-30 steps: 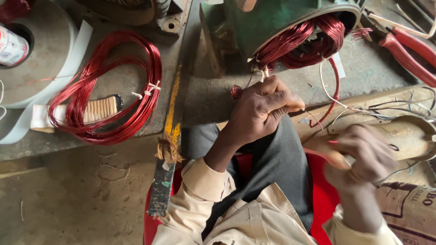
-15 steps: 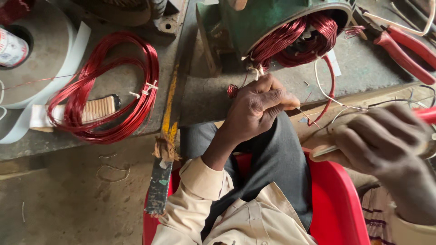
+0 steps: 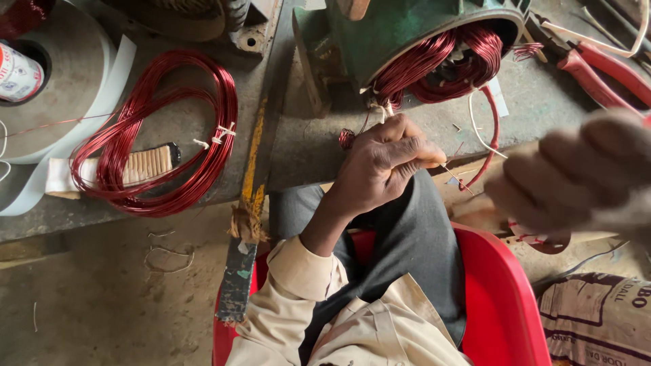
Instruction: The person strips the insulation from the ends of red copper wires using a knife and pliers. They then twist the exposed wire ends together to prepare them for connection.
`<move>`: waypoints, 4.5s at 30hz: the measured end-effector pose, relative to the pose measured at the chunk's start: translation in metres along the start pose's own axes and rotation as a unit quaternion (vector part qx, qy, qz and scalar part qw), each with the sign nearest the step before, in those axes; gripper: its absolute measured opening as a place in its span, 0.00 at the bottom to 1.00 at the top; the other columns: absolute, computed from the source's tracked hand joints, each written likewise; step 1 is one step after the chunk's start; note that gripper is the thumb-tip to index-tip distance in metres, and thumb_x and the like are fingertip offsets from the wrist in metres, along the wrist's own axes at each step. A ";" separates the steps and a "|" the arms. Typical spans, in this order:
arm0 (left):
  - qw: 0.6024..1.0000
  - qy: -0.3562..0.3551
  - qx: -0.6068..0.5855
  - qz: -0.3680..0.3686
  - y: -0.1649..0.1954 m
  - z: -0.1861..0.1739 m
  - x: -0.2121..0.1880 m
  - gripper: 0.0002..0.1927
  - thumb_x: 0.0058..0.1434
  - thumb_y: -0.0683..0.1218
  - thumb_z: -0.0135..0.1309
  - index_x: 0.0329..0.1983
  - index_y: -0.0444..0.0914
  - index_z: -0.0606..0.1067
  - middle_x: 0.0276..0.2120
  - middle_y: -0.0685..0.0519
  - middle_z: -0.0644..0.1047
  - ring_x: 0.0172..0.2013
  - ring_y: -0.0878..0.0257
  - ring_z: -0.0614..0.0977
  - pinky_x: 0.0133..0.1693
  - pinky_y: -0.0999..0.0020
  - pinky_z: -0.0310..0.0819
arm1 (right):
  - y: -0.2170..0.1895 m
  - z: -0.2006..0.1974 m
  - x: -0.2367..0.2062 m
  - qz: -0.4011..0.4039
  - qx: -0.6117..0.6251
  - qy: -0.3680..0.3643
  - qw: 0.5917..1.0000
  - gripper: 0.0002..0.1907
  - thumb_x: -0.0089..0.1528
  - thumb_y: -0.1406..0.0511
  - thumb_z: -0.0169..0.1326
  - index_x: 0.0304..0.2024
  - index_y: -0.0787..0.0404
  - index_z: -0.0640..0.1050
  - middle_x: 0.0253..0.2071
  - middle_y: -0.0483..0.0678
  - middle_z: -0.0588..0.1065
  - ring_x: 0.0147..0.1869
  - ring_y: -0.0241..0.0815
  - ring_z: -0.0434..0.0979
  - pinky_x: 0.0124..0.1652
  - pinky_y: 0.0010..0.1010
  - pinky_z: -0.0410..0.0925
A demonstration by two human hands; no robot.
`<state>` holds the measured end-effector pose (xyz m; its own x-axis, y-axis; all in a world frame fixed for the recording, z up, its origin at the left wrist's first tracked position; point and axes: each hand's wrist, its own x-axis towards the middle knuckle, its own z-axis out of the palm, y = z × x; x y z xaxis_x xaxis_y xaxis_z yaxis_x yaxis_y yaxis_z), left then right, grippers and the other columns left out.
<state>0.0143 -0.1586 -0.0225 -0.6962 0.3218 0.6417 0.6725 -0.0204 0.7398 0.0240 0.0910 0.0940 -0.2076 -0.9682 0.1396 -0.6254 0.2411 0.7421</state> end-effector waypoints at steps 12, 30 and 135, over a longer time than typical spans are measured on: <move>1.000 -0.004 -0.012 -0.024 0.005 -0.001 0.000 0.06 0.65 0.41 0.63 0.44 0.43 0.81 0.36 0.57 0.75 0.37 0.64 0.80 0.40 0.71 0.76 | -0.027 -0.011 -0.007 0.014 0.125 0.119 0.985 0.21 0.65 0.59 0.61 0.22 0.53 0.66 0.18 0.40 0.61 0.20 0.35 0.57 0.22 0.30 0.51; 0.999 -0.010 0.030 -0.011 0.005 0.000 0.002 0.09 0.63 0.38 0.63 0.45 0.43 0.80 0.37 0.56 0.76 0.36 0.63 0.81 0.40 0.70 0.76 | -0.189 0.023 0.040 0.607 0.623 0.390 0.302 0.23 0.76 0.51 0.45 0.31 0.58 0.67 0.25 0.39 0.62 0.30 0.31 0.61 0.33 0.27 0.58; 0.999 -0.026 -0.024 -0.017 0.009 -0.006 0.001 0.06 0.65 0.41 0.63 0.44 0.41 0.79 0.36 0.56 0.74 0.37 0.62 0.80 0.41 0.69 0.75 | -0.144 0.001 0.031 0.591 0.312 0.044 0.743 0.09 0.51 0.73 0.57 0.34 0.70 0.75 0.28 0.57 0.70 0.30 0.55 0.73 0.31 0.35 0.63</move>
<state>0.0178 -0.1645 -0.0142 -0.7037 0.3726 0.6049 0.6348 -0.0528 0.7709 0.1075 0.0267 -0.0092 -0.8564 -0.0498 0.5140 -0.2777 0.8835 -0.3771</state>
